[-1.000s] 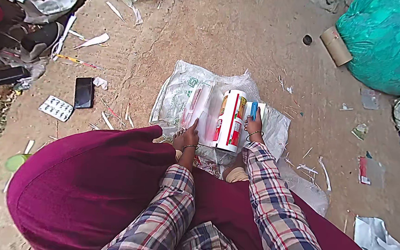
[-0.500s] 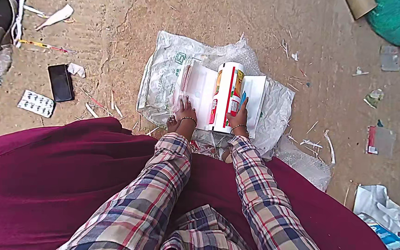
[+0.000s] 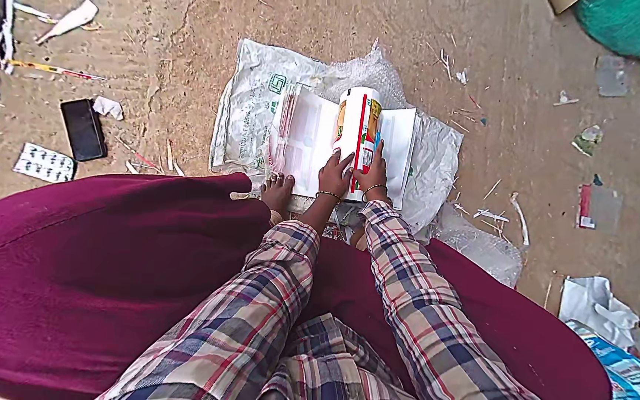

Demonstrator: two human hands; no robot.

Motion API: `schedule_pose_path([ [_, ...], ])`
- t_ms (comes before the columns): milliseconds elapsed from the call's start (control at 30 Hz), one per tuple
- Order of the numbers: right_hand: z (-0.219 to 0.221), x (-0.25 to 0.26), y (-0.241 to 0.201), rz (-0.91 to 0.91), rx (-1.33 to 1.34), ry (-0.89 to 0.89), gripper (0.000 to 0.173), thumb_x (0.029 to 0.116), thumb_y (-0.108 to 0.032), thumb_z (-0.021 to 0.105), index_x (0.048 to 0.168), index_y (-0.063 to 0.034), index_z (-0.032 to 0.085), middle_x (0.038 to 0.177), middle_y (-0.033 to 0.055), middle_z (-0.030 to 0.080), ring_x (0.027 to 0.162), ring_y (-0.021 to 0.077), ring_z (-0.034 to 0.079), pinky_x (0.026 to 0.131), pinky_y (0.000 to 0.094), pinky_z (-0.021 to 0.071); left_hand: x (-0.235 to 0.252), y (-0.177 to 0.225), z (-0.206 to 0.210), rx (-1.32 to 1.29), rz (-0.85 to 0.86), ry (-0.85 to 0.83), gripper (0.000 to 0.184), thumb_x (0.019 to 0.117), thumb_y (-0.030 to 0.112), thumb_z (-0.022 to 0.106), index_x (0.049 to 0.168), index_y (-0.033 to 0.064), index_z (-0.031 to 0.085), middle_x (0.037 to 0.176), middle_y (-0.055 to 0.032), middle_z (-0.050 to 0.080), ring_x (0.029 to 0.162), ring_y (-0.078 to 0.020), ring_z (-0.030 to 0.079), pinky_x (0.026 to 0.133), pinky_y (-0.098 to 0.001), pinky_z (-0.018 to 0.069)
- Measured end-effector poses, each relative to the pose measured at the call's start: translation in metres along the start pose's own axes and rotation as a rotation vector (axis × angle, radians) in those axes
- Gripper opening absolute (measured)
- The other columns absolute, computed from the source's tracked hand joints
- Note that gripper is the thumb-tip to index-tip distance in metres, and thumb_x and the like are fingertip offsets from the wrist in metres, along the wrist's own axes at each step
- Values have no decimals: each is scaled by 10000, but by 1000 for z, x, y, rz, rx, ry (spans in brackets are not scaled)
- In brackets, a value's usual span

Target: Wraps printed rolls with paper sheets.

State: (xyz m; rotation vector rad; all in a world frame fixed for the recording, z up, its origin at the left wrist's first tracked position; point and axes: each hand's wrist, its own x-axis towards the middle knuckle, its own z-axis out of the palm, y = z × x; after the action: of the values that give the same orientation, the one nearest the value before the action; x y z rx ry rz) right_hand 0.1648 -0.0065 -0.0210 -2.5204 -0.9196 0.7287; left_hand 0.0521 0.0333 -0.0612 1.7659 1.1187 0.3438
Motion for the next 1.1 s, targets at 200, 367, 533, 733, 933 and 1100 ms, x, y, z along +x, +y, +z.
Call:
schedule_pose_path([
  [200, 3, 13, 22, -27, 203, 5, 1141, 878, -169, 801, 1658, -52, -24, 1488, 346, 453, 1287, 451, 557, 1067, 545, 467, 0, -8, -1, 51, -75, -228, 574, 1126, 288, 350, 1660, 366, 154, 1751, -20, -53, 1608, -352, 36, 1177, -733, 173],
  [367, -3, 19, 21, -24, 220, -70, 1150, 874, -90, 784, 1656, -64, -59, 1479, 343, 466, 1267, 450, 572, 1058, 544, 473, -3, 0, -6, 118, -127, -268, 567, 1135, 337, 310, 1649, 439, 94, 1743, 36, -105, 1611, -330, -10, 1185, -738, 131],
  [533, -3, 8, -7, 68, -8, -11, 1181, 857, -153, 813, 1669, -131, -45, 1404, 312, 533, 1179, 440, 632, 970, 542, 534, -10, 17, 3, 349, -179, -172, 547, 1125, 344, 281, 1631, 494, 139, 1754, 17, 37, 1607, -365, 17, 1130, -824, 55],
  [733, -6, -7, -23, 102, -197, 3, 1030, 940, -120, 693, 1673, -165, -28, 1202, 234, 681, 1032, 375, 713, 888, 499, 564, -14, 17, 9, 445, -200, -118, 545, 1097, 503, 287, 1611, 552, 109, 1755, -17, 34, 1594, -420, -44, 1070, -876, 6],
  [933, -17, -2, -20, 134, -251, 20, 1013, 925, -97, 676, 1675, -160, -1, 1124, 211, 723, 1032, 373, 722, 870, 519, 567, -16, 16, 12, 452, -216, -113, 531, 1111, 470, 234, 1606, 566, 67, 1755, -35, -8, 1588, -438, -61, 1072, -877, 9],
  [1100, -50, 10, 29, 180, -202, 108, 965, 925, -104, 678, 1671, -102, 65, 1167, 262, 706, 1063, 424, 703, 907, 560, 544, -15, 9, 17, 466, -202, -78, 538, 1111, 435, 214, 1610, 558, 55, 1754, -56, 5, 1592, -432, -32, 1078, -873, 18],
])
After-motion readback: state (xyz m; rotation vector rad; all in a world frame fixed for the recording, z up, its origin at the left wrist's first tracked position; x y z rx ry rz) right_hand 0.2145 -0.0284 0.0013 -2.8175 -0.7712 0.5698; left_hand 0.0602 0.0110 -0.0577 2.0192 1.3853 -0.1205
